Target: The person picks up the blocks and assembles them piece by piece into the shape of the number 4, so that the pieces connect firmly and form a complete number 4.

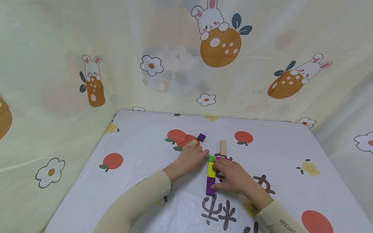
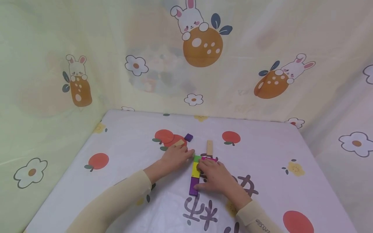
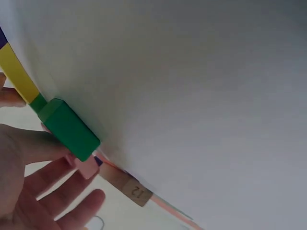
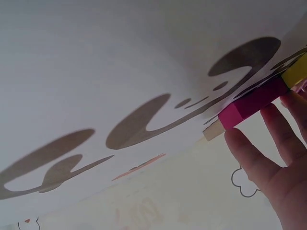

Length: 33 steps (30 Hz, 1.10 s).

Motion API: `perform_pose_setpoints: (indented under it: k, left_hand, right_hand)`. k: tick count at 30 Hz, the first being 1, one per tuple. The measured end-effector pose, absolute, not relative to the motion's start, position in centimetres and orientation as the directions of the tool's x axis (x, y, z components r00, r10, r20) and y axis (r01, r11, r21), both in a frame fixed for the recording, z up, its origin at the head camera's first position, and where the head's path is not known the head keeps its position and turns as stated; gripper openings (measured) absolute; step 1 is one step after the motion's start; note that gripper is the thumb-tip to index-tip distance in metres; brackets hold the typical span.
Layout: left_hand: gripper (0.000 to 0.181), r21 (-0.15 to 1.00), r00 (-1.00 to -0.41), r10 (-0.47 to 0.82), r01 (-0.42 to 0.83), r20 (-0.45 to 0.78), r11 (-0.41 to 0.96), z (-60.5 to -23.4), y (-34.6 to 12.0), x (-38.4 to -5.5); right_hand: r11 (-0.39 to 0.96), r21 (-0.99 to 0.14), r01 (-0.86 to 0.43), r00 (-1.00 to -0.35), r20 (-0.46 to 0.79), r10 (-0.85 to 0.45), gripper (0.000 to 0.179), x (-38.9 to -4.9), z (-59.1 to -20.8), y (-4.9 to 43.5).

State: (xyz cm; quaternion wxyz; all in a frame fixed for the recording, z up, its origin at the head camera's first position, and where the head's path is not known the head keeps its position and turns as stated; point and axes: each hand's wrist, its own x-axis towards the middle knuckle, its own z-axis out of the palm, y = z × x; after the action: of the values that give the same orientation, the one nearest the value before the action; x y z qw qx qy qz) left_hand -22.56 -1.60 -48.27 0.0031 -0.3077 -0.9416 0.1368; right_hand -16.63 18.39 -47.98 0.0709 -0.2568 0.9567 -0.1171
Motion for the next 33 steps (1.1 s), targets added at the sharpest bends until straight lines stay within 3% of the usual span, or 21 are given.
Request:
perform_pose_setpoints:
  k: [14,33]
  left_hand:
    - [0.045,-0.202,-0.763,0.644,0.641,-0.056,0.741,-48.41,-2.34,-22.62]
    - [0.035,-0.128,-0.755,0.648,0.656,-0.101,0.744,-48.03,-1.84,-22.45]
  right_hand:
    - [0.833,-0.263,-0.486,-0.852,-0.07,-0.519,0.066,-16.71,-48.13,18.47]
    - [0.829,-0.268,-0.491,-0.851,-0.054,-0.522,0.064,-16.56,-48.06,18.4]
